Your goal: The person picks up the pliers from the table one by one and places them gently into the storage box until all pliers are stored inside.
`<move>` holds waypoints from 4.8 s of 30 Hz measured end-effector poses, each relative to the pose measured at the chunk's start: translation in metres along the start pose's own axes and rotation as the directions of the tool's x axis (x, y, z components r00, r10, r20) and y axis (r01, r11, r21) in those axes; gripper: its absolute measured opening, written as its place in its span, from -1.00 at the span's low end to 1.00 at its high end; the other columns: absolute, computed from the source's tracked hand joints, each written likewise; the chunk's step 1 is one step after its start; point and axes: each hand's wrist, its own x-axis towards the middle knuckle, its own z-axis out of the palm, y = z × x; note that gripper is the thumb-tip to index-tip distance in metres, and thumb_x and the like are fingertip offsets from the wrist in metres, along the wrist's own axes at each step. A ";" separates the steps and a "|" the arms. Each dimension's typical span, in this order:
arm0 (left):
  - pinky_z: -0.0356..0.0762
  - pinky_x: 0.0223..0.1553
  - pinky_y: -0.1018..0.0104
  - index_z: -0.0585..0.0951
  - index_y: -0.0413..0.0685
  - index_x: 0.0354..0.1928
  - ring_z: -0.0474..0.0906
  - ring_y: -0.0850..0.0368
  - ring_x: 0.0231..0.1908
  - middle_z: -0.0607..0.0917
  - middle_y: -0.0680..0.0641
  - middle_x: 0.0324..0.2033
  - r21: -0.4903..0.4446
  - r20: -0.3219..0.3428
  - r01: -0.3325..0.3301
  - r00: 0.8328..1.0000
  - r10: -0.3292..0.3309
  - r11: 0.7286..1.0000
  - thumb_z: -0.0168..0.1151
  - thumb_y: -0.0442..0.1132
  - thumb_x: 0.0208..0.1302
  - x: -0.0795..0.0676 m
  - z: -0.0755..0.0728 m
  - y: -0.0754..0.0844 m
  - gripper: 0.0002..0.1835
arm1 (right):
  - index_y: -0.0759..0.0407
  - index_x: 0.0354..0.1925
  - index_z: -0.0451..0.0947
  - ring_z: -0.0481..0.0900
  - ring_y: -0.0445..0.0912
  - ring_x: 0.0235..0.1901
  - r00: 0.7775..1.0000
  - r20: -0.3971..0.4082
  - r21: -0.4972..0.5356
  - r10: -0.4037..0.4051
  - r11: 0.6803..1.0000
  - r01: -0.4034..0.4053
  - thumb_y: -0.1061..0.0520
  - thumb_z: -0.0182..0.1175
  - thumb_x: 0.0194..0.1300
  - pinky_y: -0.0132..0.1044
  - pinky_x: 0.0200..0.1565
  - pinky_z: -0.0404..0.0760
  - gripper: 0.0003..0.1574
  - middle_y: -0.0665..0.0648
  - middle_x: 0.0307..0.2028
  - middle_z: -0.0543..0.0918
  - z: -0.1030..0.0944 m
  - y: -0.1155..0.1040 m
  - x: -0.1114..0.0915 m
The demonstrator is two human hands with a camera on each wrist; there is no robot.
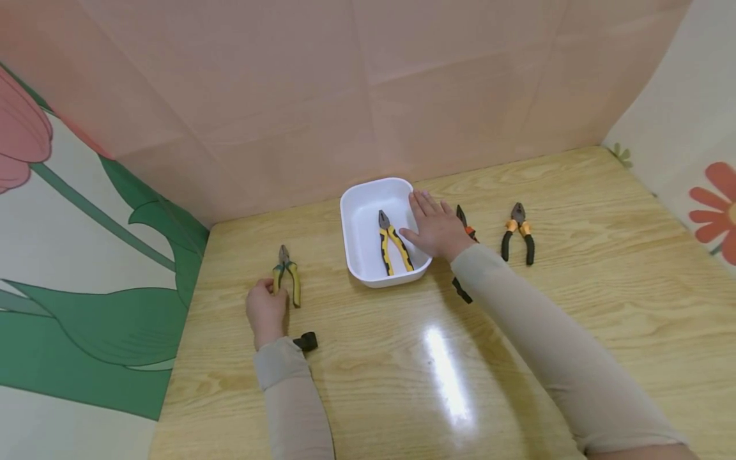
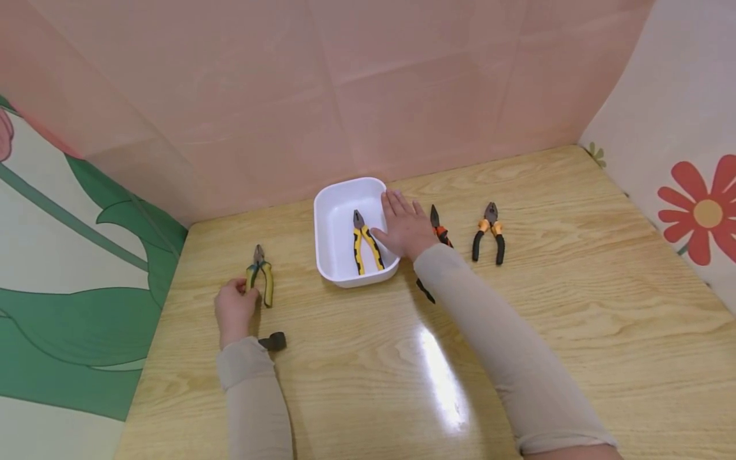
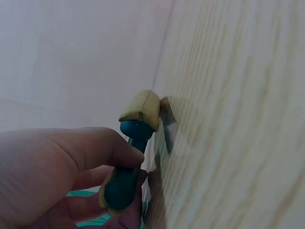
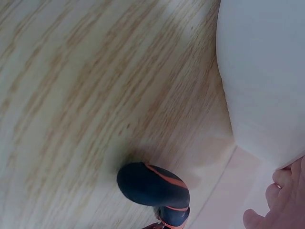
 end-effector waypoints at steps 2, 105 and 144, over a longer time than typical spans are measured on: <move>0.53 0.05 -0.08 0.58 -0.41 0.13 0.58 -0.25 -0.04 0.67 -0.36 -0.05 -0.014 -0.002 0.010 1.000 -0.010 1.000 0.22 -0.34 0.30 0.000 0.000 0.000 -0.60 | 0.24 0.60 -0.46 -0.44 0.10 0.59 1.000 0.001 -0.002 -0.001 1.000 0.001 -0.39 -0.21 0.55 0.13 0.54 -0.31 0.12 0.22 0.61 -0.37 0.000 0.000 0.000; 0.73 -0.23 0.37 0.60 -0.55 -0.04 0.70 0.21 -0.43 0.69 -0.11 -0.42 -0.658 0.249 0.299 0.953 -0.174 0.691 0.00 -0.19 0.60 0.004 0.019 0.018 -0.57 | 0.22 0.59 -0.49 -0.45 0.11 0.58 1.000 0.012 0.024 0.011 1.000 -0.012 -0.36 -0.17 0.55 0.16 0.54 -0.24 0.12 0.22 0.61 -0.40 0.000 0.006 0.002; 0.73 -0.15 0.31 0.55 -0.52 0.09 0.67 0.15 -0.34 0.65 -0.21 -0.18 -0.759 0.289 0.283 0.953 -0.086 0.586 0.01 -0.18 0.60 -0.007 0.034 0.048 -0.57 | 0.24 0.59 -0.47 -0.42 0.12 0.58 1.000 0.000 0.016 -0.004 1.000 0.004 -0.35 -0.18 0.56 0.15 0.54 -0.21 0.12 0.23 0.61 -0.38 0.001 0.007 0.000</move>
